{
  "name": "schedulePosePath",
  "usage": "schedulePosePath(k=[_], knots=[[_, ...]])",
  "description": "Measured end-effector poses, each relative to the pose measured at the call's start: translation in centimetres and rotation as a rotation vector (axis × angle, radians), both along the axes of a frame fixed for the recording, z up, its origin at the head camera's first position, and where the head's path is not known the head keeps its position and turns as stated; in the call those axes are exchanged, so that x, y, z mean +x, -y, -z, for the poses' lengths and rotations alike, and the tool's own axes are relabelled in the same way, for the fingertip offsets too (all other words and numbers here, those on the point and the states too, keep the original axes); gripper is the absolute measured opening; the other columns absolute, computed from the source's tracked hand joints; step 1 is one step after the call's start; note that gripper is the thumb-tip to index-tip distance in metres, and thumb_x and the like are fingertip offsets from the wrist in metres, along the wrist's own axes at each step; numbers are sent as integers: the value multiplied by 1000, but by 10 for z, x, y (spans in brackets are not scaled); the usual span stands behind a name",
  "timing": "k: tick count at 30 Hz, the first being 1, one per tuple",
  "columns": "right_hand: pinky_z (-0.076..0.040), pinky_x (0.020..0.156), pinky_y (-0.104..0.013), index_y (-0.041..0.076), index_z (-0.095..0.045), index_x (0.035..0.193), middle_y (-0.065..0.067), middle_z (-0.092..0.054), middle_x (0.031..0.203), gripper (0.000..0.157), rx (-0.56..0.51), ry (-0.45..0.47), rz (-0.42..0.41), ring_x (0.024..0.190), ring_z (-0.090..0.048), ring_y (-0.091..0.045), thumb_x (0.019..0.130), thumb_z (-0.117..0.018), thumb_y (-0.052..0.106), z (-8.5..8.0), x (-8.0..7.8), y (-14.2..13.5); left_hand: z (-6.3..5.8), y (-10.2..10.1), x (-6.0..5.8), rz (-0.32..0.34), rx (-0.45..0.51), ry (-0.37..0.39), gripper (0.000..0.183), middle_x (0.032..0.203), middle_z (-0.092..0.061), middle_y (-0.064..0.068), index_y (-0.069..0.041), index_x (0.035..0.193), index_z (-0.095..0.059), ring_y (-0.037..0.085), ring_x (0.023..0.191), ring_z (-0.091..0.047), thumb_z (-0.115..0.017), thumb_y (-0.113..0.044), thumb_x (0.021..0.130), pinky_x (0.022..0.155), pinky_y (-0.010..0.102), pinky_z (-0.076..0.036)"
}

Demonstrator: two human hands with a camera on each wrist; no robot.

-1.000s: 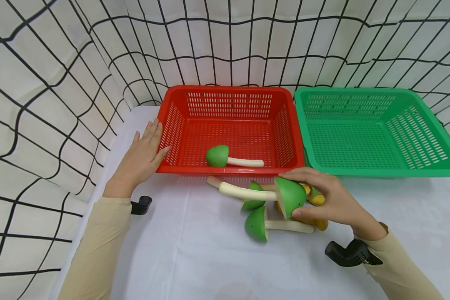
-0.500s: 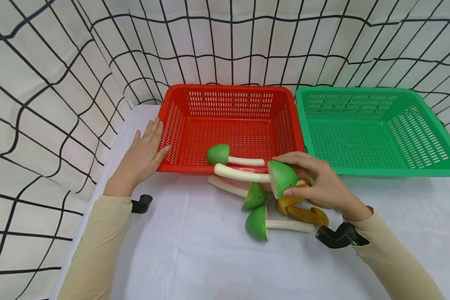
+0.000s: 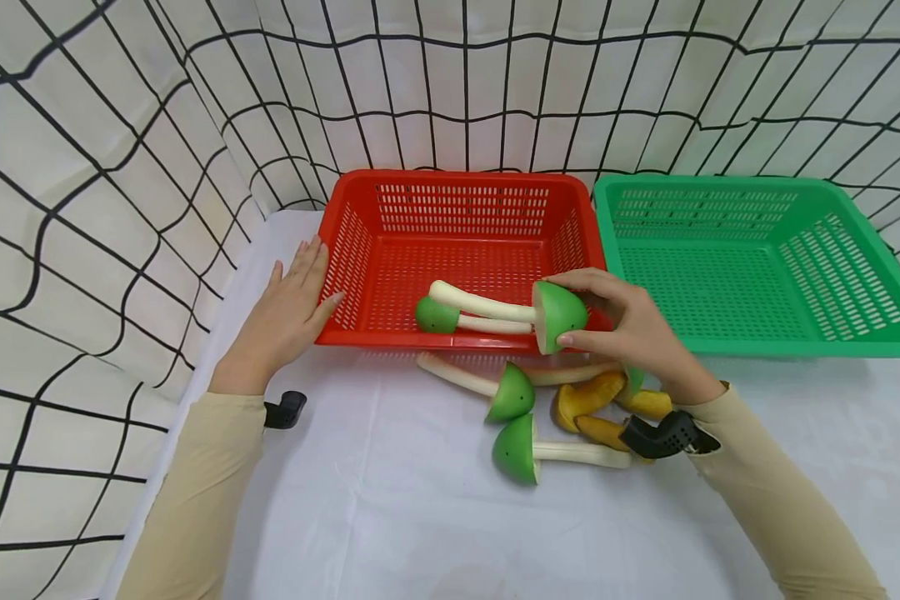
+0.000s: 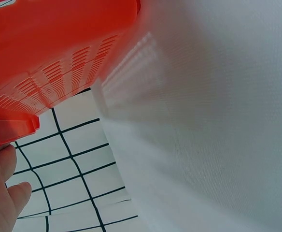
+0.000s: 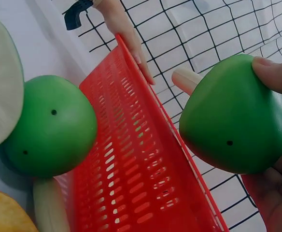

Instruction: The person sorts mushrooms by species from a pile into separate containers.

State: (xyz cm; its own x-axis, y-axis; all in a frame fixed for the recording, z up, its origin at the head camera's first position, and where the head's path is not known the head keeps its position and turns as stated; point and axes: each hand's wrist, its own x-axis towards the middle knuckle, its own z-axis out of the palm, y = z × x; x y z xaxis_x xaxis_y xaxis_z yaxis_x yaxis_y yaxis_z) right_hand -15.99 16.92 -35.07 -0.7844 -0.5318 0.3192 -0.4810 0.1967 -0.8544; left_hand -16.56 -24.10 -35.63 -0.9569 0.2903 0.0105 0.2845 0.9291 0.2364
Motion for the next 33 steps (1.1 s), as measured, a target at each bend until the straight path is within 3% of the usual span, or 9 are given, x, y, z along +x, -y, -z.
schedulePosePath(k=[6, 16, 26, 33], knots=[[-47, 92, -23, 0, -56, 128, -10, -55, 123, 55, 43, -22, 18, 106, -52, -16, 76, -76, -3, -9, -15, 3, 0, 0, 0, 11, 10, -10, 68, 157, -2, 18, 4, 149, -4, 29, 144, 3, -33, -36, 102, 113, 53, -1], [-47, 90, -27, 5, -56, 130, -8, -55, 122, 51, 151, 43, 65, 104, -52, -20, 82, -73, 8, -25, -49, 11, 1, 1, 1, 7, 7, -11, 68, 157, -3, 18, 4, 149, -5, 29, 144, 3, -32, -37, 102, 113, 53, -2], [-50, 83, -30, 8, -56, 131, -7, -55, 122, 52, 200, 141, 100, 103, -56, -23, 83, -74, 16, -24, -74, 22, 2, 0, -2, 1, -8, -5, 69, 157, -2, 17, 4, 149, -6, 28, 144, 3, -35, -36, 101, 113, 51, -1], [-50, 77, -29, 5, -56, 130, -11, -56, 119, 53, 239, 152, 101, 98, -57, -26, 81, -75, 16, -16, -85, 31, 2, 1, 1, -3, 5, -10, 69, 157, -2, 17, 4, 149, -6, 29, 144, 2, -35, -36, 101, 113, 51, -2]])
